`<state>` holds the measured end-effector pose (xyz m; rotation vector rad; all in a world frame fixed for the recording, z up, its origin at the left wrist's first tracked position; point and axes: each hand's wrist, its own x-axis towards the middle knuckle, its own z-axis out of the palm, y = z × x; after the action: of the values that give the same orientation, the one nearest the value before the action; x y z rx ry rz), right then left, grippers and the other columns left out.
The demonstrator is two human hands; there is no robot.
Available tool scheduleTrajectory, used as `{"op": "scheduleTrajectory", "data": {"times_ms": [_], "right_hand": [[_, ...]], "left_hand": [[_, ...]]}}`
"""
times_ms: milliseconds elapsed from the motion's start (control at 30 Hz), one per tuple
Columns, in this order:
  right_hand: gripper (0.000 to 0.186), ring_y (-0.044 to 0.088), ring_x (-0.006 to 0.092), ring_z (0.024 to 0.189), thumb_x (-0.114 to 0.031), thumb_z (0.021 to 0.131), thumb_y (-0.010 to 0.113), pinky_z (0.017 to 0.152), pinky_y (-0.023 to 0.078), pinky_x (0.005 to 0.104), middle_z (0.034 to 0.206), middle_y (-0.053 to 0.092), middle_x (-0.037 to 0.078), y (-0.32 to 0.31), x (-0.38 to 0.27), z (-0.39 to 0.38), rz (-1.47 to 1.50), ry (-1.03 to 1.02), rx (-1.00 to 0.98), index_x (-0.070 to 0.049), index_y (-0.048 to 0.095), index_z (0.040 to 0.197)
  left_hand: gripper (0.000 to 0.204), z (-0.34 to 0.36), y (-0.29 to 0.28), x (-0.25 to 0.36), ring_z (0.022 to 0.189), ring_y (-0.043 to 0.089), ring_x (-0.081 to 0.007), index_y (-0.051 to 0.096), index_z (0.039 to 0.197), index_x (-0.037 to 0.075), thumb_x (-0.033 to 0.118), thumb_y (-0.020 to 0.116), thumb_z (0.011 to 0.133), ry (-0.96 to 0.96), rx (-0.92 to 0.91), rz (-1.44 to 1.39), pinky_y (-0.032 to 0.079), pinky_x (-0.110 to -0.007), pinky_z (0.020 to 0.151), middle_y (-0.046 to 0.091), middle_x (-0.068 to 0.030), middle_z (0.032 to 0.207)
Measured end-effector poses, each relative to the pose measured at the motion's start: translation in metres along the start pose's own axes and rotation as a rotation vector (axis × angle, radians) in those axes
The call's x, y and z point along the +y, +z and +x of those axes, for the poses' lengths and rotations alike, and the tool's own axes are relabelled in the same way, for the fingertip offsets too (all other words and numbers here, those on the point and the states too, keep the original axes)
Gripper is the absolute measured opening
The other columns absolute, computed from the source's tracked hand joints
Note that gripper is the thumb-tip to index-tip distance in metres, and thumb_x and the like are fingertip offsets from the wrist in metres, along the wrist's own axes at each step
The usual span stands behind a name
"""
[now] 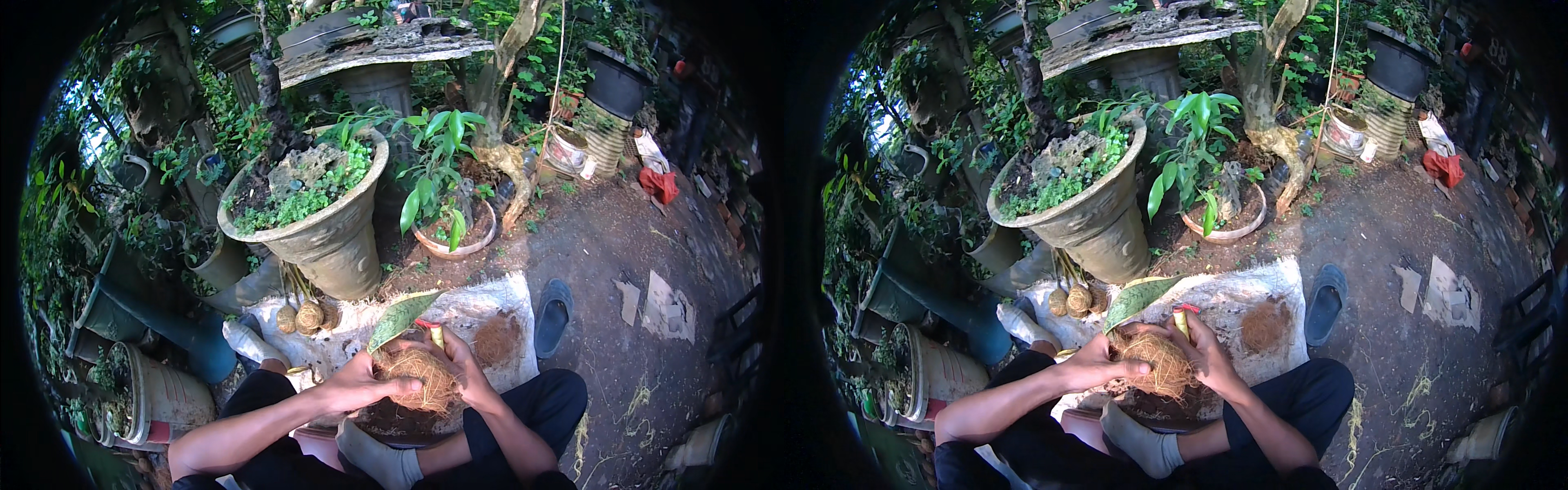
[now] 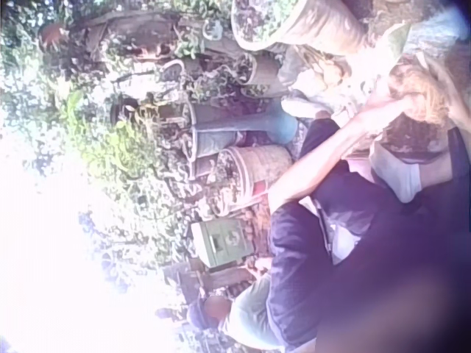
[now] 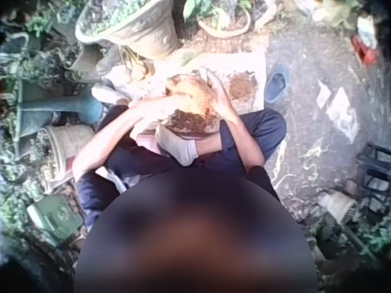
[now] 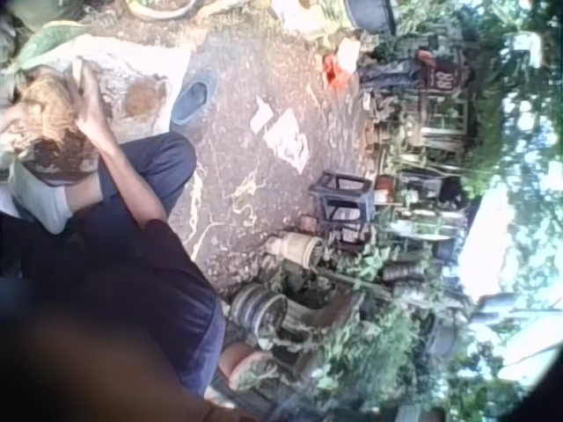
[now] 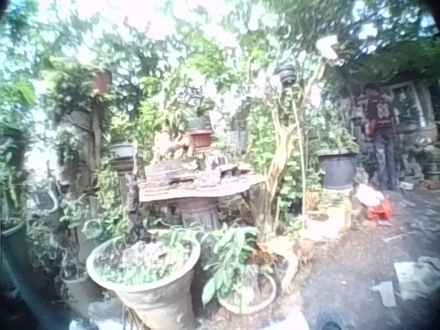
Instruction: The person wraps a small plant's root ball with coconut coir and secures it with twine. They hold the plant in one hand, wrap the coir around the roots, and tie the twine to hold the material in place.
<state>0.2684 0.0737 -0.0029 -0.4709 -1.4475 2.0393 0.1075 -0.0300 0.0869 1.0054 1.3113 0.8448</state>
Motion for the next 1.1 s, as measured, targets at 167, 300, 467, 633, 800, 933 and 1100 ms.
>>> {"op": "scheduleTrajectory", "data": {"times_ms": [167, 300, 467, 633, 800, 933, 1100], "right_hand": [[0.032, 0.053, 0.0059, 0.075, 0.003, 0.091, 0.056, 0.062, 0.045, 0.0223, 0.095, 0.054, 0.0, 0.011, 0.012, -0.001, -0.053, -0.137, 0.061, -0.003, 0.047, 0.121], [0.038, 0.053, 0.0083, 0.069, 0.01, 0.088, 0.05, 0.056, 0.044, 0.0227, 0.092, 0.055, 0.002, 0.009, 0.017, 0.0, -0.069, -0.069, 0.079, -0.002, 0.045, 0.124], [0.029, 0.056, 0.0088, 0.068, 0.003, 0.091, 0.049, 0.058, 0.046, 0.024, 0.086, 0.059, 0.005, 0.017, 0.018, -0.007, -0.193, -0.201, 0.133, 0.0, 0.048, 0.119], [0.014, 0.063, 0.0146, 0.071, -0.007, 0.092, 0.057, 0.062, 0.048, 0.0272, 0.083, 0.065, 0.01, 0.017, 0.009, -0.005, -0.69, -0.548, 0.231, 0.0, 0.055, 0.104], [0.009, 0.065, 0.0216, 0.069, -0.009, 0.087, 0.063, 0.062, 0.05, 0.0317, 0.078, 0.067, 0.011, 0.016, 0.001, -0.008, -0.765, -0.621, 0.177, -0.001, 0.06, 0.091], [0.014, 0.065, 0.0233, 0.069, -0.002, 0.078, 0.068, 0.062, 0.052, 0.0331, 0.082, 0.068, 0.008, 0.016, -0.004, -0.003, -0.906, -0.827, 0.063, -0.004, 0.063, 0.091], [0.024, 0.066, 0.0228, 0.08, -0.003, 0.075, 0.068, 0.068, 0.055, 0.0327, 0.092, 0.068, 0.004, 0.024, -0.003, -0.005, -0.974, -0.746, -0.06, -0.01, 0.065, 0.097]], "left_hand": [[0.056, -0.002, -0.013, -0.002, 0.101, 0.063, -0.0157, 0.046, 0.13, -0.003, 0.032, 0.066, 0.091, -0.081, 0.132, -0.347, 0.054, -0.028, 0.085, 0.063, -0.0127, 0.113], [0.051, 0.004, -0.014, -0.002, 0.112, 0.06, -0.0247, 0.041, 0.134, -0.001, 0.029, 0.057, 0.096, -0.069, 0.119, -0.647, 0.052, -0.04, 0.098, 0.056, -0.0165, 0.126], [0.046, 0.01, -0.01, 0.0, 0.11, 0.061, -0.0243, 0.044, 0.131, 0.0, 0.027, 0.056, 0.096, 0.018, 0.125, -0.732, 0.054, -0.038, 0.094, 0.059, -0.0137, 0.123], [0.044, 0.011, -0.008, -0.001, 0.1, 0.063, -0.0163, 0.05, 0.125, 0.004, 0.034, 0.058, 0.095, -0.016, 0.19, -0.67, 0.055, -0.031, 0.081, 0.062, -0.0088, 0.116], [0.048, 0.016, -0.005, -0.002, 0.107, 0.057, -0.0137, 0.051, 0.126, 0.009, 0.046, 0.052, 0.096, 0.037, 0.237, -0.63, 0.047, -0.03, 0.085, 0.061, -0.0045, 0.117], [0.051, 0.021, -0.007, -0.003, 0.109, 0.058, -0.0162, 0.05, 0.127, 0.007, 0.049, 0.046, 0.098, 0.032, 0.241, -0.709, 0.048, -0.031, 0.089, 0.06, -0.0065, 0.121], [0.064, 0.026, -0.011, -0.009, 0.113, 0.059, -0.0252, 0.043, 0.134, 0.006, 0.057, 0.035, 0.097, 0.042, 0.171, -0.628, 0.047, -0.041, 0.098, 0.057, -0.0118, 0.127]]}}
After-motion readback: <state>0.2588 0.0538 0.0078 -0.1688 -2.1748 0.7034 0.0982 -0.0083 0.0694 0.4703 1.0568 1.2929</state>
